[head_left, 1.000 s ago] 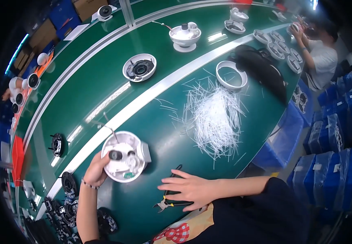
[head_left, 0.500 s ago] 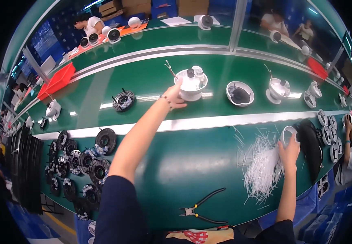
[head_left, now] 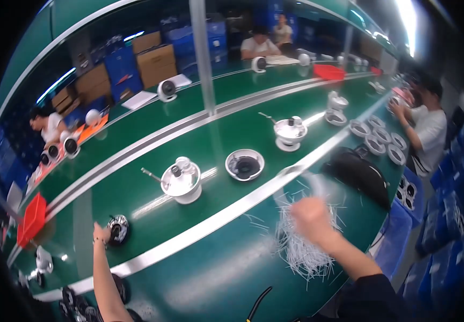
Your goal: Assembling small electronic components, likely parts of a security camera, on a factory assembly line.
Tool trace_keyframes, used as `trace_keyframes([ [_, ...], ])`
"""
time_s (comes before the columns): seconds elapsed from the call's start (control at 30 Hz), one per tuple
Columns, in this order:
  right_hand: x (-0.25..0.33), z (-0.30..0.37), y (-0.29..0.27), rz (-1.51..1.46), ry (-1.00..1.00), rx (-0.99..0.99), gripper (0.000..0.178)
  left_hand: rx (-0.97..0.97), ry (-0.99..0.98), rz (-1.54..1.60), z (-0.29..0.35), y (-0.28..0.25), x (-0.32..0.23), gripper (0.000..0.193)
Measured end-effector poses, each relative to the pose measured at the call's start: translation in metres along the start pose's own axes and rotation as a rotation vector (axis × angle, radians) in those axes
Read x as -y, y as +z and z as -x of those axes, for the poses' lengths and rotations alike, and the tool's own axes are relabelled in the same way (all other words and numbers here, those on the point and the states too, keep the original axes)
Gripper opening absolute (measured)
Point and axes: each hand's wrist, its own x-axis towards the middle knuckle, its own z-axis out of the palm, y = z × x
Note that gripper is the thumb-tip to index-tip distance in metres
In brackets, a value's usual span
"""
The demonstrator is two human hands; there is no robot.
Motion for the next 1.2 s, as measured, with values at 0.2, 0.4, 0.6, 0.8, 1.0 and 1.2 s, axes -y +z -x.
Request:
trace_keyframes([
  [0.2, 0.117, 0.009, 0.053, -0.362, -0.362, 0.332, 0.005, -0.007, 0.089, 0.011, 0.033, -0.005, -0.054, 0.076],
  [0.4, 0.14, -0.023, 0.052, -0.308, -0.284, 0.718, 0.068, 0.094, 0.294, 0.488, 0.056, -0.021, -0.069, 0.034],
  [0.6, 0.169, -0.035, 0.075, -0.32, -0.067, 0.946, 0.106, 0.176, 0.258, 1.068, 0.189, -0.094, -0.096, 0.035],
  [0.8, 0.175, -0.041, 0.076, -0.611, 0.011, 0.779, 0.113, 0.012, 0.242, 1.205, 0.268, -0.099, -0.065, 0.033],
  [1.0, 0.18, -0.047, 0.069, -1.355, 0.314, 0.576, 0.114, -0.193, 0.288, 1.267, 0.313, -0.093, -0.052, 0.032],
  [1.2, 0.237, -0.048, 0.059, -1.087, 0.027, 0.56, 0.115, -0.068, 0.131, 1.447, 0.333, -0.052, -0.048, 0.038],
])
